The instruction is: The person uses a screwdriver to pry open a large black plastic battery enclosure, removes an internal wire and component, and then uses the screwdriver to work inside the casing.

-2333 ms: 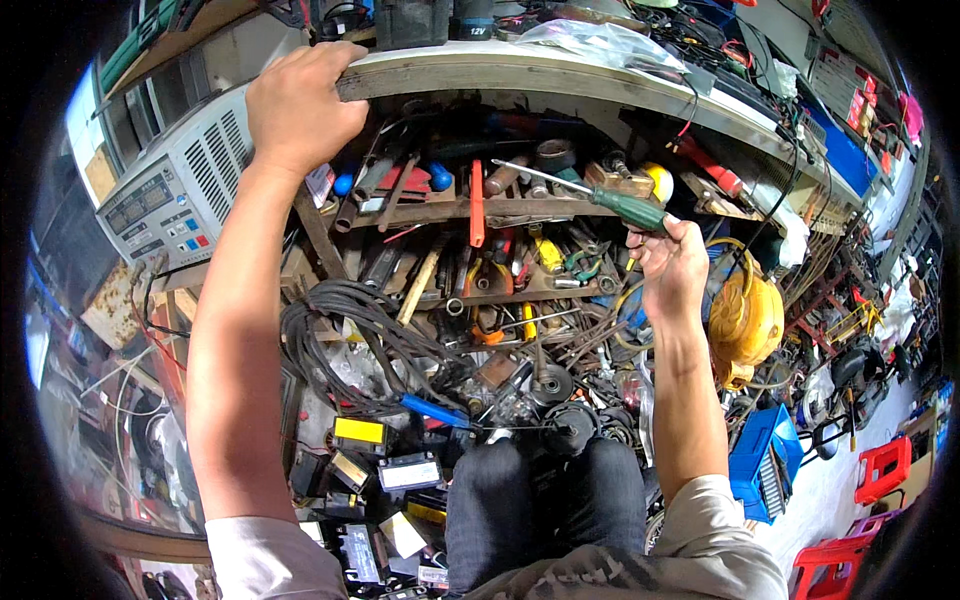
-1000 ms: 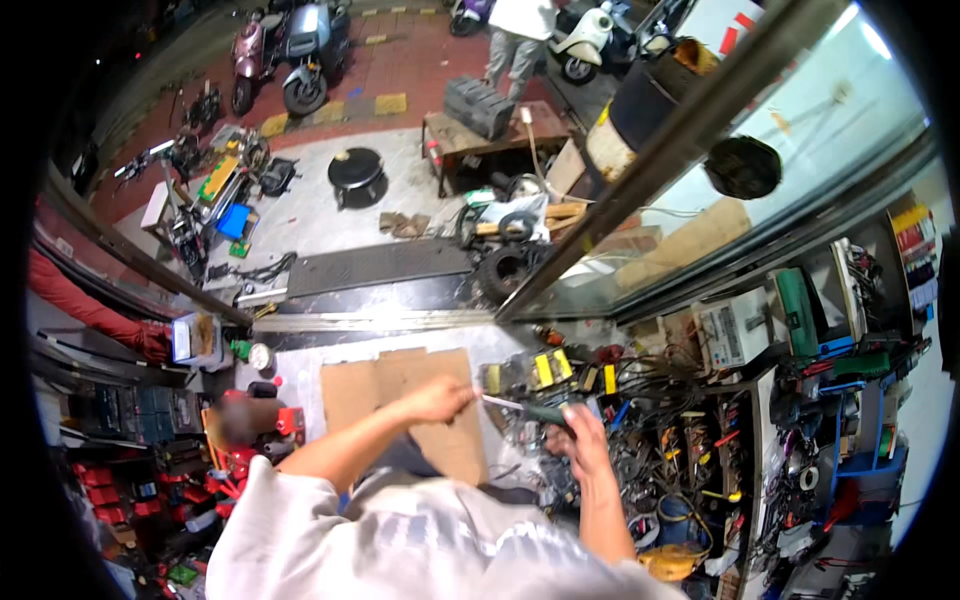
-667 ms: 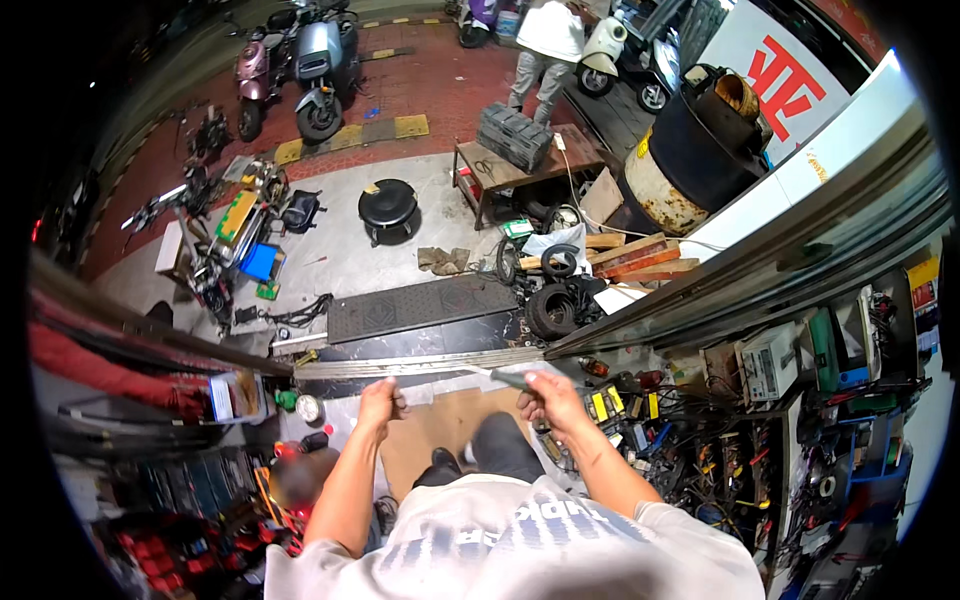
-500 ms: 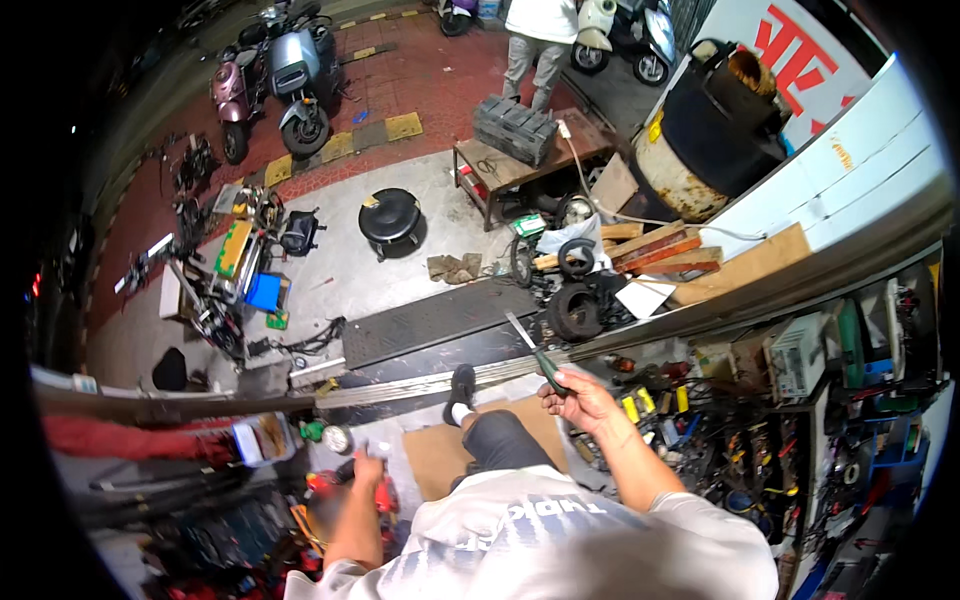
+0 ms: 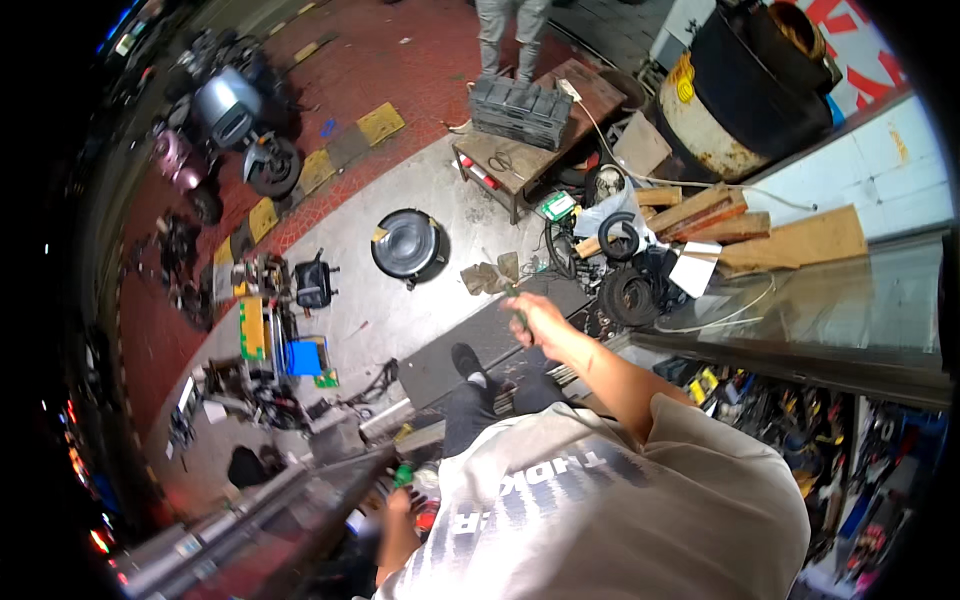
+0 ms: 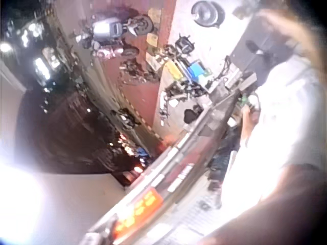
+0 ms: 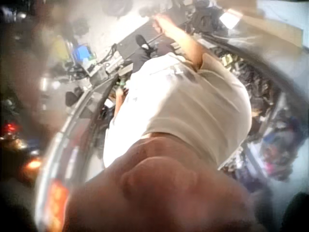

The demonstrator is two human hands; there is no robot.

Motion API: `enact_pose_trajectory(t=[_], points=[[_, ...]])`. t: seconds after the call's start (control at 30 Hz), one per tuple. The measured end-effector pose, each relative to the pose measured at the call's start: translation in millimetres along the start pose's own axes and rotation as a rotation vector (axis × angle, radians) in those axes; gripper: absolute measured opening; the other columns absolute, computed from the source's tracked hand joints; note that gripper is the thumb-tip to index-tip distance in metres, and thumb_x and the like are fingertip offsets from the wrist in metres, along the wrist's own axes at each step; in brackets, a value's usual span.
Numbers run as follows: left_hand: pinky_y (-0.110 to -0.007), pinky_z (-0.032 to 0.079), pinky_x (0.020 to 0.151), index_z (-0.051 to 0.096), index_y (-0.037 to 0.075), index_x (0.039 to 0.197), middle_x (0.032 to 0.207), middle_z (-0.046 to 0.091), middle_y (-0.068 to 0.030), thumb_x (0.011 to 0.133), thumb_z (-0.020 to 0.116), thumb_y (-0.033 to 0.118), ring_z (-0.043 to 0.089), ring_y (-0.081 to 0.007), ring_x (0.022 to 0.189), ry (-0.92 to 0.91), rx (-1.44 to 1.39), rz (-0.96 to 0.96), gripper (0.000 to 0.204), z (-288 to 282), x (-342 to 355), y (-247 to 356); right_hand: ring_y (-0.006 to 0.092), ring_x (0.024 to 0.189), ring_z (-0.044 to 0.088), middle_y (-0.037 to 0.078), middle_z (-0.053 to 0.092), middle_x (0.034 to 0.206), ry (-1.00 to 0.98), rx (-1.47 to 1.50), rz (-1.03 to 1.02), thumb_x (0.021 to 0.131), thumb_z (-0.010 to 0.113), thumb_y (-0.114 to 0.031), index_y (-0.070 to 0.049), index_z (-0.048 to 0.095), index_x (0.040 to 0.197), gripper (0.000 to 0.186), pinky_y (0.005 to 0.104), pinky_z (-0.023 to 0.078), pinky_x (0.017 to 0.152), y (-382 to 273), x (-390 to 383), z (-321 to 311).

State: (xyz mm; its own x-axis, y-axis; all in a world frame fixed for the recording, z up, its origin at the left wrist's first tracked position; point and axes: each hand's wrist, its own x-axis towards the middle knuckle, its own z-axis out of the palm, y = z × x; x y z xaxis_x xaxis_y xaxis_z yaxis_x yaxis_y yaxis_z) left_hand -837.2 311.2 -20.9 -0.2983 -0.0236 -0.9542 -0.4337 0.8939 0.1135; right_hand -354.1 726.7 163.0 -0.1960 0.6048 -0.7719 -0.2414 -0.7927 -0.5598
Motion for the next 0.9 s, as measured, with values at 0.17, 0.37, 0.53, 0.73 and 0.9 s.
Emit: enact_pose_trajectory(t=[0.17, 0.37, 0.53, 0.73, 0.9], points=[[-0.045, 0.058, 0.065, 0.063, 0.003, 0.132, 0.113, 0.073, -0.0158, 0.1, 0.057, 0.017, 0.075, -0.032, 0.085, -0.021, 0.32, 0.414, 0.036, 101.9, 30.0, 299.4, 0.0106, 0.053, 0.05, 0.001, 0.059, 0.074, 0.26, 0.18, -0.252, 0.105, 0.058, -0.021, -0.009, 0.066, 0.109, 0.015, 0.0286, 0.036, 0.045, -50.4, 101.7, -13.6], [-0.041, 0.057, 0.071, 0.058, 0.003, 0.144, 0.118, 0.074, -0.015, 0.102, 0.061, 0.016, 0.075, -0.0272, 0.089, -0.124, 0.664, 0.792, 0.044, 332.7, -74.4, 606.7, 0.0087, 0.054, 0.049, -0.002, 0.057, 0.069, 0.35, 0.29, -0.254, 0.102, 0.069, -0.02, -0.006, 0.07, 0.109, 0.016, 0.0278, 0.039, 0.048, -91.6, 223.3, -35.9], [-0.034, 0.058, 0.074, 0.058, 0.0, 0.145, 0.121, 0.076, -0.0157, 0.104, 0.058, 0.015, 0.075, -0.0224, 0.091, -0.294, 0.94, 0.951, 0.044, 568.0, -46.4, 748.7, 0.0338, 0.108, 0.072, 0.019, 0.075, 0.12, 0.635, -0.049, -0.264, 0.099, 0.074, -0.033, -0.004, 0.069, 0.136, 0.047, 0.0422, 0.055, 0.091, -85.5, 394.6, -68.3], [-0.031, 0.057, 0.072, 0.061, 0.0, 0.142, 0.115, 0.075, -0.0135, 0.102, 0.063, 0.013, 0.072, -0.0195, 0.087, -0.585, 1.163, 0.803, 0.043, 758.2, -2.1, 753.5, 0.0097, 0.087, 0.063, 0.002, 0.066, 0.099, 0.465, 0.454, -0.387, 0.104, 0.071, -0.009, -0.006, 0.06, 0.142, 0.04, 0.031, 0.053, 0.075, -142.7, 489.1, -64.7], [-0.043, 0.06, 0.085, 0.073, 0.003, 0.125, 0.106, 0.075, -0.0122, 0.099, 0.068, 0.018, 0.074, -0.0277, 0.095, -0.692, 1.659, 0.819, 0.031, 799.9, 180.7, 744.1, 0.0341, 0.104, 0.068, 0.018, 0.069, 0.113, 0.721, 0.083, -0.532, 0.1, 0.072, -0.015, -0.004, 0.058, 0.137, 0.041, 0.0455, 0.054, 0.091, -152.8, 576.7, -56.1]])
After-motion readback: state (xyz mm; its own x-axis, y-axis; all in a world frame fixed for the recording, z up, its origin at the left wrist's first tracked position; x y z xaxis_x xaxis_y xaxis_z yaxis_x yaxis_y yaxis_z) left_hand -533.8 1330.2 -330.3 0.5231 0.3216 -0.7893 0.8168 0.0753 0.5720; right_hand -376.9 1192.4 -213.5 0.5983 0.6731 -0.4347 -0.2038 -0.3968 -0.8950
